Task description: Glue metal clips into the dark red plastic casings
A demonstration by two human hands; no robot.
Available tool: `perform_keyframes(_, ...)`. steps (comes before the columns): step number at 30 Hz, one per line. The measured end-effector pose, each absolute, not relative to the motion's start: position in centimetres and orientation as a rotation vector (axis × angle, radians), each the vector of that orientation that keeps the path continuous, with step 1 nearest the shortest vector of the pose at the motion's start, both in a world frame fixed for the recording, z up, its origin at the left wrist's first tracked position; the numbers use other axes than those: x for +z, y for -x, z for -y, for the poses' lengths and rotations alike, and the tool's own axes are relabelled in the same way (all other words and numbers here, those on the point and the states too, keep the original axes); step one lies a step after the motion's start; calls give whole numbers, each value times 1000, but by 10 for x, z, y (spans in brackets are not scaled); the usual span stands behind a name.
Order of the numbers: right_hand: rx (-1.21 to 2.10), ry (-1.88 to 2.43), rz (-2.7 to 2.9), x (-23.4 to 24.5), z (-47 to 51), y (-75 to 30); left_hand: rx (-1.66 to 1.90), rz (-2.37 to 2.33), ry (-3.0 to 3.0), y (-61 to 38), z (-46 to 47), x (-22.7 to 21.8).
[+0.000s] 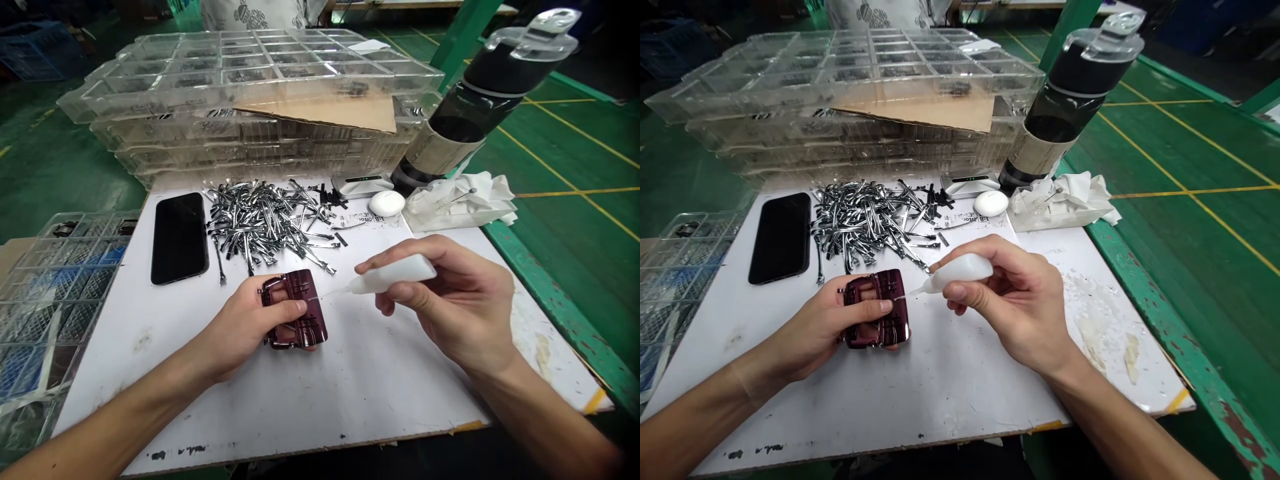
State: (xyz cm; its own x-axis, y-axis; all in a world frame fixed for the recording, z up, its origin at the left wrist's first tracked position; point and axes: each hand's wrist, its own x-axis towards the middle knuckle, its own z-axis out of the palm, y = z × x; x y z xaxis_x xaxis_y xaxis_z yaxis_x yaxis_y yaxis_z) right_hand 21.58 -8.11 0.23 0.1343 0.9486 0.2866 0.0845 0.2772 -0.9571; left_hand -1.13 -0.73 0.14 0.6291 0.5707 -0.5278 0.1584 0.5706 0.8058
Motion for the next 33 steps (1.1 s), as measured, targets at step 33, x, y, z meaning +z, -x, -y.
perform_keyframes(33,758,1111,1318,-2,80,-217,278,-899,-954,11,8,2)
